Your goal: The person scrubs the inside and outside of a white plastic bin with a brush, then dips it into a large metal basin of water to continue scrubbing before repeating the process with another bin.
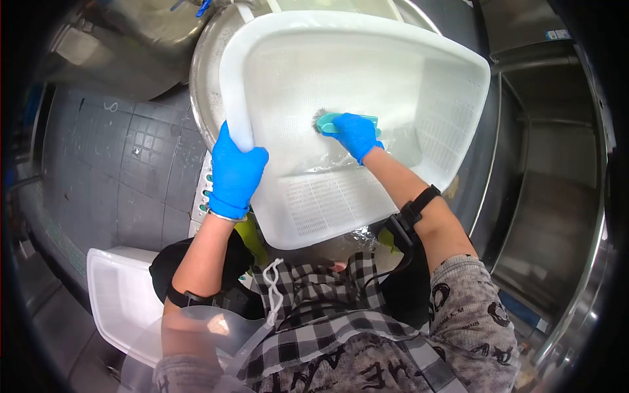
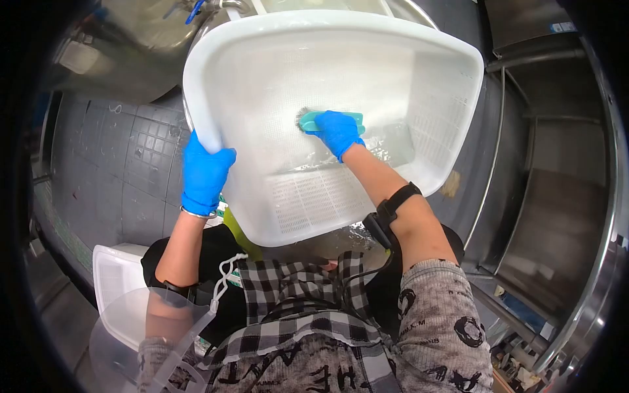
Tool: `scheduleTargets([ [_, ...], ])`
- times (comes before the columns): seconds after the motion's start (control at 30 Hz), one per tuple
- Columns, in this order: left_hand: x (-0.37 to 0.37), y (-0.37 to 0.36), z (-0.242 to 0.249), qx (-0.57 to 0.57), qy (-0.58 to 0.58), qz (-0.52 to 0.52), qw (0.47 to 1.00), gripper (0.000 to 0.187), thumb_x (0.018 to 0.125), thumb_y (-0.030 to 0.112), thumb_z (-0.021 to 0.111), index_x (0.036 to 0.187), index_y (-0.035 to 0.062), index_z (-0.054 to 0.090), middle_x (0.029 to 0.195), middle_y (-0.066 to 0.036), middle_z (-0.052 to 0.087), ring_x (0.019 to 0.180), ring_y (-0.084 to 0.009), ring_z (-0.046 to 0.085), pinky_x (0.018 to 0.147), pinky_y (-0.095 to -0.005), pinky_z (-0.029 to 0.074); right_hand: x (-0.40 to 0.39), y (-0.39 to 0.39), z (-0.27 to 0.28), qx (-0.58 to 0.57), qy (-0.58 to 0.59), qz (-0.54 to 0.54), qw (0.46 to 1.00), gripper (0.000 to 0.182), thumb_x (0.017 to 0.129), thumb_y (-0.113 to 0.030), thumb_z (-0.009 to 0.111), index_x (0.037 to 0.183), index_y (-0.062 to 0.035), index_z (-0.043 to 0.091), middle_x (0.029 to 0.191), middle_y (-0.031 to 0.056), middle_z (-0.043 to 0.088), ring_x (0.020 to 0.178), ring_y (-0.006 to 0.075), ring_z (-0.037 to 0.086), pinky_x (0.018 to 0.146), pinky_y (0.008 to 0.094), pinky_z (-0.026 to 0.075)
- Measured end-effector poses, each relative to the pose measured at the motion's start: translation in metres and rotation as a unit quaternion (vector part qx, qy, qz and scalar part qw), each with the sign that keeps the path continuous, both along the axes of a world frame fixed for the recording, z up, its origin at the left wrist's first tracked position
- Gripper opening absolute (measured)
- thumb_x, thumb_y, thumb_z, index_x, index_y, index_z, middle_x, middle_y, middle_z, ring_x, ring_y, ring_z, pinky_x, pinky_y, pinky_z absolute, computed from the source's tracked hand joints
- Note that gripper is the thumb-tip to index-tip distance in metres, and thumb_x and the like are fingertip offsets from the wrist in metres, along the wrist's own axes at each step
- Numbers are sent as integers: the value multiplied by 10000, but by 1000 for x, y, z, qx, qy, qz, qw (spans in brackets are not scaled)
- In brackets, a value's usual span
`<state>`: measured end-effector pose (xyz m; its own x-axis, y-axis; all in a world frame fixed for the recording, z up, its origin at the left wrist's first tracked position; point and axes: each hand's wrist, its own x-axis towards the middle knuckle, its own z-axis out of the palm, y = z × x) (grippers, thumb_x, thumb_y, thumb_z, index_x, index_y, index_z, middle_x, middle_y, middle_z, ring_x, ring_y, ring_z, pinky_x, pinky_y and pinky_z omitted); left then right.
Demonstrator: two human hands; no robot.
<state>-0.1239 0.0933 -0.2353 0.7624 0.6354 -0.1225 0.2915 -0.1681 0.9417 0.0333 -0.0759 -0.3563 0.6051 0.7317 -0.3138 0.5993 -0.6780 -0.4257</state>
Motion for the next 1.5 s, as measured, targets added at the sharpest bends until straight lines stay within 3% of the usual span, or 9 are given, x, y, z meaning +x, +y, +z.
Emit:
scheduleTargets([
  [0.43,0,-1,-1,-6,-18,8,1000,406,599,1,505,1002,-10,461,761,-100,537,637,-180,520,581,-284,435,-9,7,7,-73,-27,12,997,359,754,-417,510,817,-78,612,797,147,592,749,296,571,650,361,448],
  [0.6,0,7,8,-20,-11,8,1000,410,600,7,510,1006,-12,459,768,-100,539,643,-179,520,585,-285,434,-33,67,-16,162,-18,19,986,346,751,-369,508,821,-40,590,773,157,588,713,299,578,629,378,454],
  [0.77,-1,0,-5,4,-13,-13,1000,406,602,2,509,1005,-11,464,785,-97,546,645,-169,523,574,-277,435,-16,6,-9,89,-10,15,996,383,760,-405,495,830,-39,585,816,152,587,733,301,569,652,379,446],
  [0.9,2,2,4,-27,-24,8,999,403,599,1,510,999,-12,467,791,-97,544,654,-162,519,575,-277,434,-18,98,43,66,-57,9,996,378,754,-409,492,765,-43,587,794,180,566,720,317,558,634,395,442],
  [1.17,3,2,-4,-28,-27,-6,999,412,595,-8,511,1005,-5,470,796,-94,547,653,-151,524,571,-273,437,-44,6,-38,171,16,29,985,393,756,-462,475,767,-93,606,787,153,583,707,290,575,608,373,444],
  [1.23,3,1,0,-46,-29,-2,999,424,590,-6,512,1012,-6,466,803,-89,547,679,-159,527,590,-270,437,-32,60,30,58,-25,9,998,395,767,-452,451,784,-86,600,803,149,584,740,292,571,645,389,445],
  [1.4,8,5,6,-43,-19,-4,999,430,588,-7,513,1015,-17,463,811,-90,547,703,-169,527,620,-270,436,-79,47,-15,47,82,18,995,381,764,-439,449,916,-125,603,898,152,580,825,295,566,738,377,437],
  [1.43,7,3,5,-48,-24,-4,999,428,588,-8,513,1014,-21,463,817,-96,550,711,-170,530,628,-273,437,-94,24,-49,85,-101,94,987,380,762,-441,455,970,-154,593,931,145,577,867,281,561,783,359,423],
  [1.5,7,5,-3,-30,-19,-1,999,426,589,-13,512,1012,-25,464,824,-105,555,710,-175,537,634,-277,441,-90,24,-39,88,-24,77,993,363,756,-430,472,899,-125,607,860,146,589,795,280,579,713,366,448],
])
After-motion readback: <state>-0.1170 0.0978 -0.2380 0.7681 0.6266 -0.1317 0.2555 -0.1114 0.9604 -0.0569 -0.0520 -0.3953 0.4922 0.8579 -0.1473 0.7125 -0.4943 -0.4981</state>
